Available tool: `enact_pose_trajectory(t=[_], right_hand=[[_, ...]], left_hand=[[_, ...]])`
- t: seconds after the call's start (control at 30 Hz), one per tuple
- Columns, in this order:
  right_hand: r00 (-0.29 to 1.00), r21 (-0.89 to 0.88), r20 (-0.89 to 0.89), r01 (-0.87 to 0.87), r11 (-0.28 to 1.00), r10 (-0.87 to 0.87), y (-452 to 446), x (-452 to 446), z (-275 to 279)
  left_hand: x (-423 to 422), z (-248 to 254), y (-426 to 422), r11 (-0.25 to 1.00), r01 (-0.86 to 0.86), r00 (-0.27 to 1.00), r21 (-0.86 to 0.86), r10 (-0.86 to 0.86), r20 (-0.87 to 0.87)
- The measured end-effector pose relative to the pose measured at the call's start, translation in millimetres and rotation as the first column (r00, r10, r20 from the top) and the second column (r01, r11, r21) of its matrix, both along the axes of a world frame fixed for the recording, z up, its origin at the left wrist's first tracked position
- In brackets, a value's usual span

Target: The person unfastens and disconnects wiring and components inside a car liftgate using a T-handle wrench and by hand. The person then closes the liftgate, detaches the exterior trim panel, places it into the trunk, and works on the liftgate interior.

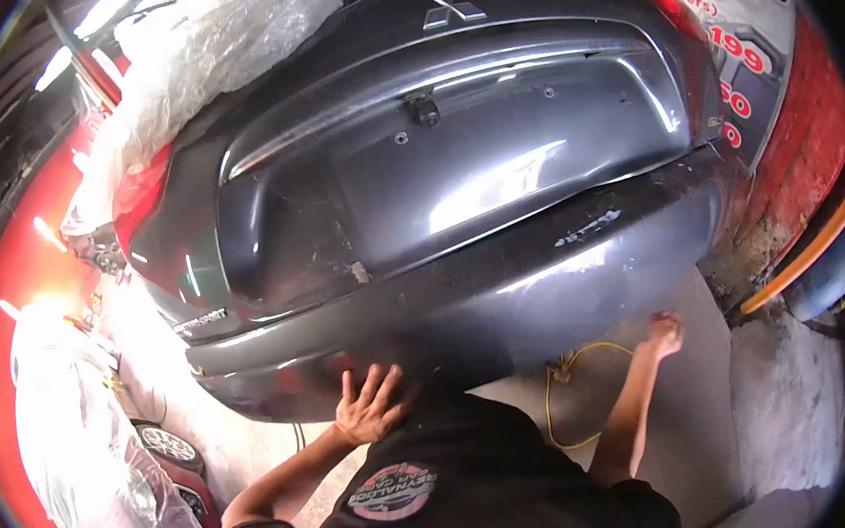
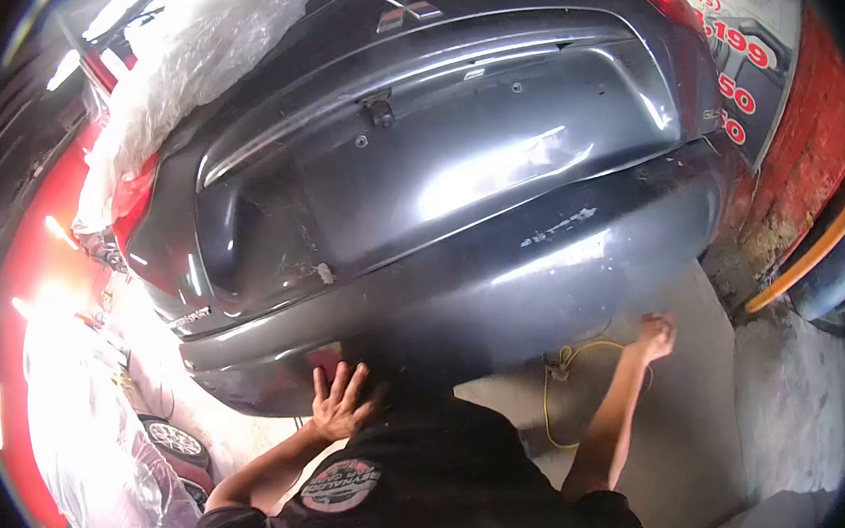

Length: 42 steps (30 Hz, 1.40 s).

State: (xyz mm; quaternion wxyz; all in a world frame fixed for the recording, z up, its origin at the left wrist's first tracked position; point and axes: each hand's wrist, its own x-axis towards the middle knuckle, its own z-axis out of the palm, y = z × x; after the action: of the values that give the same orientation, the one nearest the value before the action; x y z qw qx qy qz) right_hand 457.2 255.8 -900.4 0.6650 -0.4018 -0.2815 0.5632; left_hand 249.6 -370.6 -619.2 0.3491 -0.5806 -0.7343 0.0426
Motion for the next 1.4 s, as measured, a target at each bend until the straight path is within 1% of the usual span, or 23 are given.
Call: enact_pose_trajectory(t=[0.03,0.1,0.17,0.23,0.27,0.3,0.4,0.47,0.53,0.6,0.63,0.67,0.7,0.77,0.8,0.83,0.87,0.93,1.07,1.17,1.23,1.3,1.4], right_hand=[[0.989,0.036,-0.112,0.106,0.994,-0.101,1,21,43],[0.969,0.317,0.155,0.136,0.939,-0.193,-58,9,195],[0.992,0.524,0.103,0.013,0.852,-0.078,-72,-19,252],[0.983,0.391,0.151,-0.154,0.907,0.102,-139,-84,336],[0.921,0.505,0.082,-0.367,0.781,0.380,-148,-111,337],[0.826,0.365,0.111,-0.551,0.751,0.553,-176,-142,372],[0.531,0.278,-0.062,-0.804,0.525,0.845,-213,-239,406],[0.448,0.226,-0.116,-0.857,0.462,0.887,-215,-294,412],[0.299,0.342,-0.252,-0.862,0.374,0.920,-215,-341,402],[0.403,0.279,-0.289,-0.832,0.479,0.868,-221,-367,406],[0.444,0.241,-0.310,-0.818,0.522,0.840,-224,-370,407],[0.475,0.223,-0.320,-0.803,0.553,0.820,-228,-373,412],[0.417,0.284,-0.325,-0.813,0.508,0.849,-226,-373,410],[0.387,0.361,-0.292,-0.803,0.475,0.875,-224,-373,409],[0.399,0.354,-0.300,-0.797,0.489,0.867,-224,-374,406],[0.406,0.333,-0.331,-0.794,0.508,0.852,-224,-374,403],[0.413,0.319,-0.358,-0.789,0.526,0.837,-224,-375,401],[0.402,0.347,-0.386,-0.770,0.535,0.830,-229,-377,405],[0.359,0.372,-0.427,-0.767,0.523,0.830,-228,-384,406],[0.306,0.401,-0.437,-0.776,0.487,0.846,-224,-386,400],[0.398,0.275,-0.439,-0.794,0.542,0.806,-226,-378,404],[0.327,0.367,-0.433,-0.787,0.496,0.840,-227,-376,421],[0.365,0.292,-0.473,-0.793,0.534,0.802,-224,-381,406]], left_hand=[[-9,-15,3,1.000,-0.002,1.000,-0.017,0.002,0.021],[-31,-49,7,0.999,0.010,0.995,-0.033,-0.006,0.099],[-64,-87,4,0.992,0.041,0.999,-0.118,-0.043,-0.017],[-89,-115,2,0.990,0.066,0.996,-0.125,-0.058,0.062],[-94,-124,-2,0.987,0.065,0.990,-0.146,-0.045,0.135],[-100,-123,0,0.982,0.058,0.991,-0.179,-0.035,0.129],[-127,-128,-1,0.971,0.114,0.964,-0.212,-0.057,0.259],[-144,-121,-9,0.956,0.176,0.927,-0.236,-0.080,0.367],[-154,-94,-15,0.975,0.165,0.910,-0.150,-0.092,0.403],[-166,-71,-5,0.995,0.102,0.898,0.024,-0.102,0.429],[-175,-55,7,0.997,0.076,0.896,0.020,-0.077,0.438],[-190,-38,20,0.984,0.045,0.875,0.172,-0.122,0.468],[-201,-21,35,0.948,0.009,0.857,0.320,-0.172,0.486],[-207,27,77,0.870,-0.206,0.546,0.449,-0.278,0.790],[-204,59,102,0.769,-0.301,0.224,0.564,-0.518,0.825],[-202,85,124,0.660,-0.439,-0.108,0.610,-0.713,0.693],[-208,104,143,0.668,-0.427,-0.120,0.609,-0.710,0.694],[-220,127,173,0.402,-0.658,-0.435,0.636,-0.893,0.114],[-214,143,183,0.401,-0.744,-0.343,0.535,-0.916,0.209],[-211,139,185,0.382,-0.737,-0.297,0.558,-0.924,0.240],[-209,138,186,0.373,-0.736,-0.285,0.565,-0.928,0.242],[-212,139,189,0.363,-0.717,-0.264,0.595,-0.931,0.250],[-212,132,187,0.342,-0.769,-0.253,0.540,-0.938,0.236]])
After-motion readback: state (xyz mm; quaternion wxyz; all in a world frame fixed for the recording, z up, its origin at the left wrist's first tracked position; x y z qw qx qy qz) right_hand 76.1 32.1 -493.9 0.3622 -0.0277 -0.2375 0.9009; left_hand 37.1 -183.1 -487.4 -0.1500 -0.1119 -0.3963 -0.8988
